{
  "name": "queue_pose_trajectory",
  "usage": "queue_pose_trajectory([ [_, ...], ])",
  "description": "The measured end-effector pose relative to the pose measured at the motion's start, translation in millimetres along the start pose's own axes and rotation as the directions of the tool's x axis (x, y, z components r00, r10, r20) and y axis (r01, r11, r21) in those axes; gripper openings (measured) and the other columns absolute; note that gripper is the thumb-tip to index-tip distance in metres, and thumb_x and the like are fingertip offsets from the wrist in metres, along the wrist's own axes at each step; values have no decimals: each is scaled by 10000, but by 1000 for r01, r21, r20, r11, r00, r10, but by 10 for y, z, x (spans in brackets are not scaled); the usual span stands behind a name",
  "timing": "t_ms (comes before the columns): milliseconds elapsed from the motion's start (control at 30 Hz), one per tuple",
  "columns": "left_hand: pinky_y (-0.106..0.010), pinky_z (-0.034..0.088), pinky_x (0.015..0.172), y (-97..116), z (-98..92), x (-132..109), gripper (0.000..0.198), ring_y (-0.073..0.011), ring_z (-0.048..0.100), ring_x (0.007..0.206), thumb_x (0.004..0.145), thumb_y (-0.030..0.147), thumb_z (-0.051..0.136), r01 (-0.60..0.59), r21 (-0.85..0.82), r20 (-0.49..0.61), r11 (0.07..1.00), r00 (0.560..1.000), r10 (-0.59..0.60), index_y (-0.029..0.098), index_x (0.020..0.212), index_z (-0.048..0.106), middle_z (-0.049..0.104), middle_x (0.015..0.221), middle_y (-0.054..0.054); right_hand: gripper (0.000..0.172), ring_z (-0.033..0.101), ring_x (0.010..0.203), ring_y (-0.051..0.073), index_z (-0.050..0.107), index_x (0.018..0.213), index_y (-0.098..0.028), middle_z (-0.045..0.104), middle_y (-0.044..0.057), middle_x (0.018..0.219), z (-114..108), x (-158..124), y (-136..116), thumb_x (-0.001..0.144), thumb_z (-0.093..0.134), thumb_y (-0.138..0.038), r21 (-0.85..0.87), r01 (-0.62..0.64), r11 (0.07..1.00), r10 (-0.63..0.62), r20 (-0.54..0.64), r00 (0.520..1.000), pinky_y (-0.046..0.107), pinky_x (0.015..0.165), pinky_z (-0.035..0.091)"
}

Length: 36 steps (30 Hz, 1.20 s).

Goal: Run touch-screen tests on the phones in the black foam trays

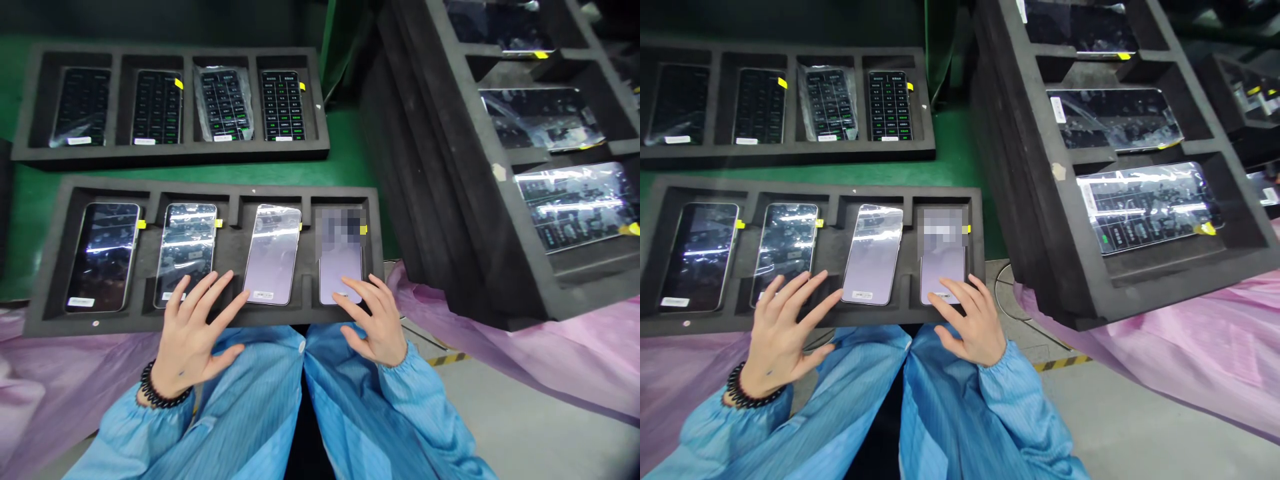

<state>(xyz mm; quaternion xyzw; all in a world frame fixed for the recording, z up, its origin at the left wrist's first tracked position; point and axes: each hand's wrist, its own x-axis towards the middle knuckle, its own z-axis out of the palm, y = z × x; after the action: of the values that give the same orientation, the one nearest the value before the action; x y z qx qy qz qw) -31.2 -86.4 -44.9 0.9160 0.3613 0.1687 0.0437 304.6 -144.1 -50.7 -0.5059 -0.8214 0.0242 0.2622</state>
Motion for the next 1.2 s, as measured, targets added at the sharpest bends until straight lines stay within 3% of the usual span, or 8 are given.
queue_pose_trajectory([
  [100,-582,129,1276,-4,-4,-8,660,-371,302,1526,984,539,402,5,4,12,1000,1000,-5,284,1590,355,256,1687,-92,338,605,1192,258,680,1208,-198,647,142,1340,-3,6,-4,980,458,-310,-3,1,1000,-1,12,1000,503,1122,438],
  [367,-595,173,1265,2,-9,-42,698,-350,313,1519,977,523,399,58,-8,16,998,998,-57,330,1625,224,190,1711,-27,389,603,1183,249,632,1279,-182,655,140,1324,-16,12,-12,993,424,-345,5,-10,1000,10,-6,1000,492,1107,455],
  [533,-593,149,1269,-11,5,-31,655,-362,300,1525,986,549,380,18,11,19,1000,1000,-19,331,1600,314,234,1698,-49,326,604,1177,251,678,1198,-207,654,128,1334,-22,17,-18,970,466,-304,-6,-4,1000,4,14,1000,489,1101,455],
  [767,-588,164,1270,-22,1,-27,698,-358,287,1535,986,513,387,3,-16,-28,1000,1000,-4,251,1621,268,225,1698,-86,522,595,1204,257,491,1465,-175,648,136,1354,-3,4,-3,976,460,-354,69,-28,997,29,-14,999,496,1105,457],
  [1067,-592,141,1279,-25,-13,-52,673,-362,266,1544,997,533,369,41,-58,-7,997,999,-42,284,1617,281,231,1697,-72,524,596,1232,259,479,1485,-200,632,129,1384,-37,-3,6,998,431,-385,114,-48,992,48,4,999,507,1112,465],
  [1200,-596,114,1287,4,-69,129,643,-356,218,1562,1031,546,224,105,-127,-23,986,994,-109,295,1622,258,207,1703,-61,470,531,1338,265,504,1452,-202,569,135,1446,-87,78,91,1034,385,-380,166,-182,969,187,-12,982,514,1173,402],
])
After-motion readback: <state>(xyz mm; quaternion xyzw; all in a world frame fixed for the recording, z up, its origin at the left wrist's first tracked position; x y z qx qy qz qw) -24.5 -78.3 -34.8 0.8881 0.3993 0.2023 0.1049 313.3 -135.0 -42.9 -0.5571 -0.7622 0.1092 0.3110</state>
